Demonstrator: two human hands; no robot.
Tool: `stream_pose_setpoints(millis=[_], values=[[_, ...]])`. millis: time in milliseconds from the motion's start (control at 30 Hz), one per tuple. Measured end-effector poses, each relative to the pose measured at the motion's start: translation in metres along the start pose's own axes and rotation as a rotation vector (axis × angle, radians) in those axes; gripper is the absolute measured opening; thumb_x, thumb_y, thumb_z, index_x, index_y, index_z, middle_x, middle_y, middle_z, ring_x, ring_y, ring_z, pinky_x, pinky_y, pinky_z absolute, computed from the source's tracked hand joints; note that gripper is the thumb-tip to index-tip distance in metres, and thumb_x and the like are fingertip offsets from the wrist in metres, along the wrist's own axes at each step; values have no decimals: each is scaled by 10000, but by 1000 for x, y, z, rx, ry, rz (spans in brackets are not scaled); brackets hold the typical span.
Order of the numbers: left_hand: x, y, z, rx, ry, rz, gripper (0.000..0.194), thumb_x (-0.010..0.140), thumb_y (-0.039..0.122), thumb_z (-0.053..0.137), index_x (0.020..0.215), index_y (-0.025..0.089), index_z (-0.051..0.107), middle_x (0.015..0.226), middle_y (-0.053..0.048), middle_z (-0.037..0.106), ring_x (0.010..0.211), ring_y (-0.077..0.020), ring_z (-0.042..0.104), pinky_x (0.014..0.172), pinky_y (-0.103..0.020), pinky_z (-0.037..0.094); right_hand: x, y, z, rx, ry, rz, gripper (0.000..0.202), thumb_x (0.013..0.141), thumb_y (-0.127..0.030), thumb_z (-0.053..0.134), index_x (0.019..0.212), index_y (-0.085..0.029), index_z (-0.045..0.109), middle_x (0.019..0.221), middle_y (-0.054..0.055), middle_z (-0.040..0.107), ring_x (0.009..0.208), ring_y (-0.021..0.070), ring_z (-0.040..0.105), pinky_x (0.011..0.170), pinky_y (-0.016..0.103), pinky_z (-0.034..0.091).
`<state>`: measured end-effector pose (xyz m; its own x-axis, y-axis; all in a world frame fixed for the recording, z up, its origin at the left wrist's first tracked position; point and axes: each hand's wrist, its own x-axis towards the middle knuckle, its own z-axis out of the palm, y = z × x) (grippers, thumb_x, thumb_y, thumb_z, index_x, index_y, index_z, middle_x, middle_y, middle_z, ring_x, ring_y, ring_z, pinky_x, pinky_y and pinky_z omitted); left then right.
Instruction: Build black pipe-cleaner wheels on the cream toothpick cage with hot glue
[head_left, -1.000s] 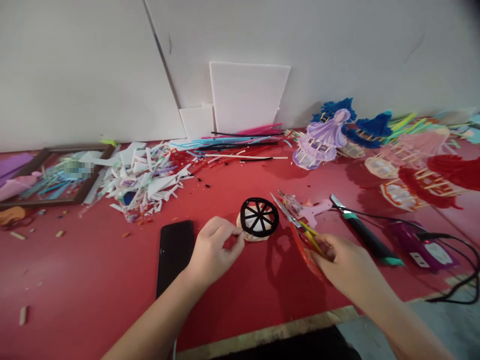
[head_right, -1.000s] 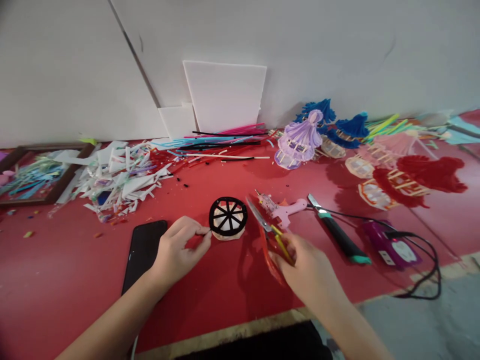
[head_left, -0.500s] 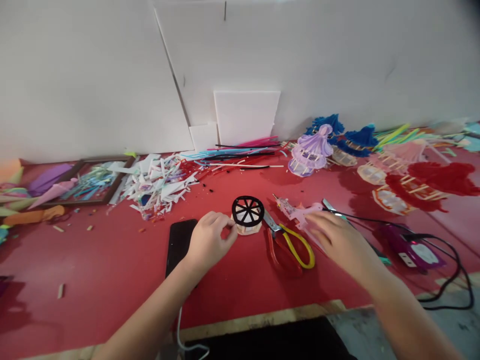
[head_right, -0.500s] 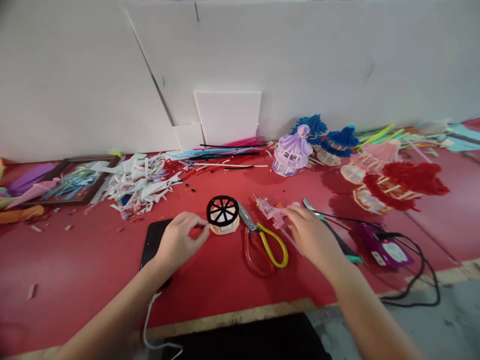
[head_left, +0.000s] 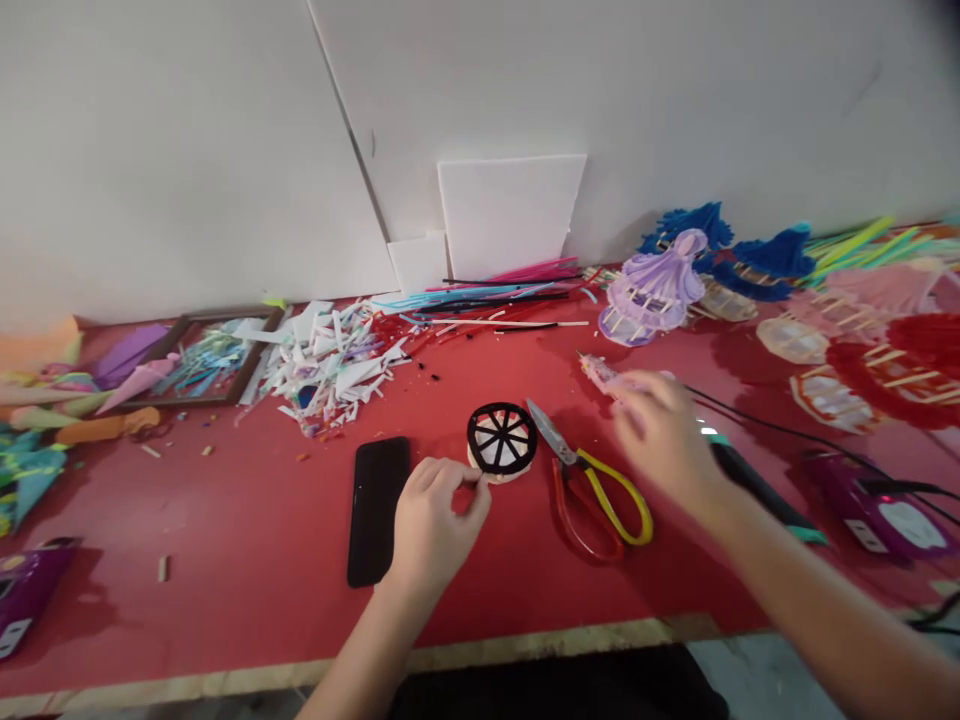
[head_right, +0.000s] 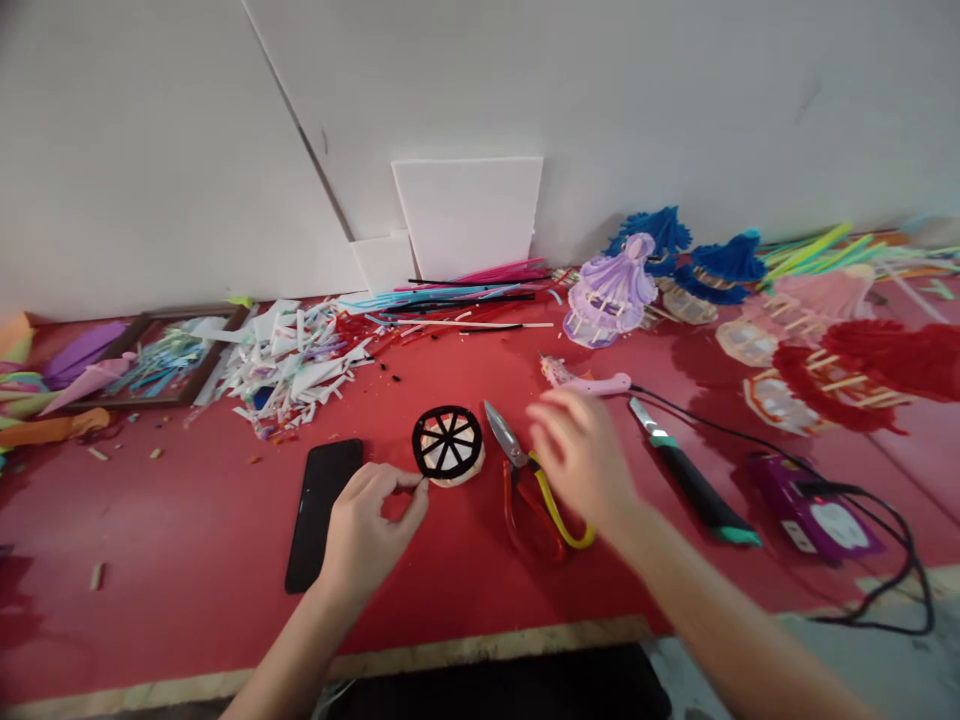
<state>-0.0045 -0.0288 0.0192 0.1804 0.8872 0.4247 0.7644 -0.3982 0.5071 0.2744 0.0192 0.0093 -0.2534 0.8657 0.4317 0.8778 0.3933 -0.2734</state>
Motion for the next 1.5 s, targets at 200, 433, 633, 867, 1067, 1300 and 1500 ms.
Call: stream_pose_setpoints(millis=[200,433,633,867,1067,1300,1500], values=[[-5,5,6,-23,10,-23,113,794,109,591,714,184,563,652,0,621,637,-166,565,602,-279,461,-2,-105,4,289,41,-151,232,838,-158,588,1047,-234,652,1158,104,576,1163,260,511,957,470,509],[-8,11,8,-30,28,-14,100,791,104,590,724,177,579,674,-6,648,646,-171,580,611,-293,486,12,-98,9,339,-161,-150,180,809,-106,589,909,-222,685,1165,99,583,1222,280,473,1007,538,466],[-6,13,8,-10,38,0,121,801,108,583,698,172,579,643,-7,636,617,-166,571,583,-290,480,19,-101,9,424,-214,-106,138,783,-100,604,808,-210,682,1109,90,575,1194,261,477,1040,527,435],[-3,11,5,9,33,12,125,806,118,575,696,177,586,639,-9,644,608,-164,578,581,-288,481,17,-100,14,403,-167,-139,155,802,-94,600,820,-216,693,1080,82,599,1164,255,500,996,505,459],[-4,8,5,7,47,8,105,821,129,589,726,173,594,656,-12,657,627,-167,587,601,-292,488,8,-89,13,355,-123,-189,217,835,-219,665,1052,-227,660,1164,98,595,1203,265,490,1010,524,452],[-2,6,6,10,36,27,75,852,144,604,790,172,634,713,-18,693,661,-164,592,646,-294,496,7,-89,13,349,-98,-158,109,855,-136,599,898,-206,670,1066,84,594,1154,238,504,979,449,472],[-3,2,8,-2,29,1,63,861,170,611,833,179,668,742,-25,715,680,-167,607,673,-310,510,-21,-65,10,331,-157,15,146,903,-269,574,1019,-226,652,1023,83,635,993,222,601,864,402,524]])
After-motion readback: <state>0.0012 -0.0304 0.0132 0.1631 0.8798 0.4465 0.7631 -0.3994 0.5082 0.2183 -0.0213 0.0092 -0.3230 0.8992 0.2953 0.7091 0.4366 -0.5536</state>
